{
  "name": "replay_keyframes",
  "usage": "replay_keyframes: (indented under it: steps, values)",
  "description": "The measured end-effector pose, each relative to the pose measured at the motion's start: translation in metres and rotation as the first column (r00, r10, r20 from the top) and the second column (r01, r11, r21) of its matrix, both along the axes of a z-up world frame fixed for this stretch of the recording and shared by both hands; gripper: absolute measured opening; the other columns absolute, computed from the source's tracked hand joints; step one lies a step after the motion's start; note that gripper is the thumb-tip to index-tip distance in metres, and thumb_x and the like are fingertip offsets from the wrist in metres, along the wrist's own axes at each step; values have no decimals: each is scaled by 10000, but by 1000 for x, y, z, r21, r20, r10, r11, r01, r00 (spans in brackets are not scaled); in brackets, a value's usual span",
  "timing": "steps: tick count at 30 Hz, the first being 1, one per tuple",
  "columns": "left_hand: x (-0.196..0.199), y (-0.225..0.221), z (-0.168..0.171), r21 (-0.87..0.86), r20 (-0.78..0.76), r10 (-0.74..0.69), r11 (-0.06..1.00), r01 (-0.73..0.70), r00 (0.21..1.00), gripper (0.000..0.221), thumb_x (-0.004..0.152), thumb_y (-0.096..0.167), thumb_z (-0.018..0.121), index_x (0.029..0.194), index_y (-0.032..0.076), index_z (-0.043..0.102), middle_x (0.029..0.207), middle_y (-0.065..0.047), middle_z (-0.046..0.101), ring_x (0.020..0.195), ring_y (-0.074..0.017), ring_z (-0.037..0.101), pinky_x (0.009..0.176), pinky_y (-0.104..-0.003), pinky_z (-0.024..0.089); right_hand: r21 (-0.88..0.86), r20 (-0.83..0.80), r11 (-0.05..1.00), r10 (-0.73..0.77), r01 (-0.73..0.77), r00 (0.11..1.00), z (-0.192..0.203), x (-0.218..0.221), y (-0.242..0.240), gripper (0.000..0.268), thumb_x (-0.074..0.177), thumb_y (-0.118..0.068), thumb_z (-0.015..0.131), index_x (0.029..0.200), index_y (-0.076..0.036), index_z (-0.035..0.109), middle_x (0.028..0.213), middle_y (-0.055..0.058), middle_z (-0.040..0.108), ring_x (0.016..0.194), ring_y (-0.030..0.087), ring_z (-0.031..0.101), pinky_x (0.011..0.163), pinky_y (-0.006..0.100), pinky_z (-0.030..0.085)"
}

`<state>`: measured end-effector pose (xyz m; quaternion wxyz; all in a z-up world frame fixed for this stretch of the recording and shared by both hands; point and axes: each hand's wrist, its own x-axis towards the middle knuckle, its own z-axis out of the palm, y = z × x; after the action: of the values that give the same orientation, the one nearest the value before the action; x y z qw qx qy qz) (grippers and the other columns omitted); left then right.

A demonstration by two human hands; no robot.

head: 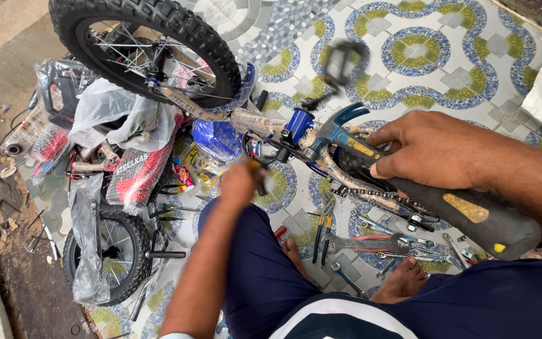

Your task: The person assembles a bicycle by tightening the pedals and chain guard using wrenches, a screwdriver, and a hammer.

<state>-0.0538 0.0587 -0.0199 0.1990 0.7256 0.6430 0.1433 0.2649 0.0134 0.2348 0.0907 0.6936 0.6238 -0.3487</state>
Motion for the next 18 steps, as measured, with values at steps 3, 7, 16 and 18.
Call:
replay_keyframes:
  steps: [3,7,16,18]
  values:
    - [46,-31,-24,-132,14,-205,970,205,979,516,922,504,692,1118,31,629,862,-202,705,807,-370,704,728,-506,551,-47,28,999,28,-26,999,0,1,0,611,853,-347,747,1429,-160,667,1069,157,823,936,270,757,875,394,604]
    - [52,-66,25,-254,259,-213,926,280,942,525,889,515,743,928,-2,653,815,-198,692,781,-334,694,706,-483,513,-31,-4,1000,-4,4,1000,0,1,1,616,836,-387,776,1401,-173,657,1087,144,805,956,260,790,903,396,586]
    - [36,-58,123,-244,484,-87,942,229,871,399,902,395,753,852,8,669,694,-126,642,629,-222,594,576,-395,481,-77,1,997,-9,9,1000,6,1,1,589,837,-400,768,1386,-205,679,1019,128,824,926,257,739,866,414,583]
    - [18,-51,125,-268,516,46,957,111,855,389,880,398,747,865,12,708,695,-123,694,619,-203,627,582,-382,503,-102,24,995,-18,21,1000,8,-1,3,599,848,-403,766,1401,-198,663,1008,136,814,907,261,736,857,409,584]
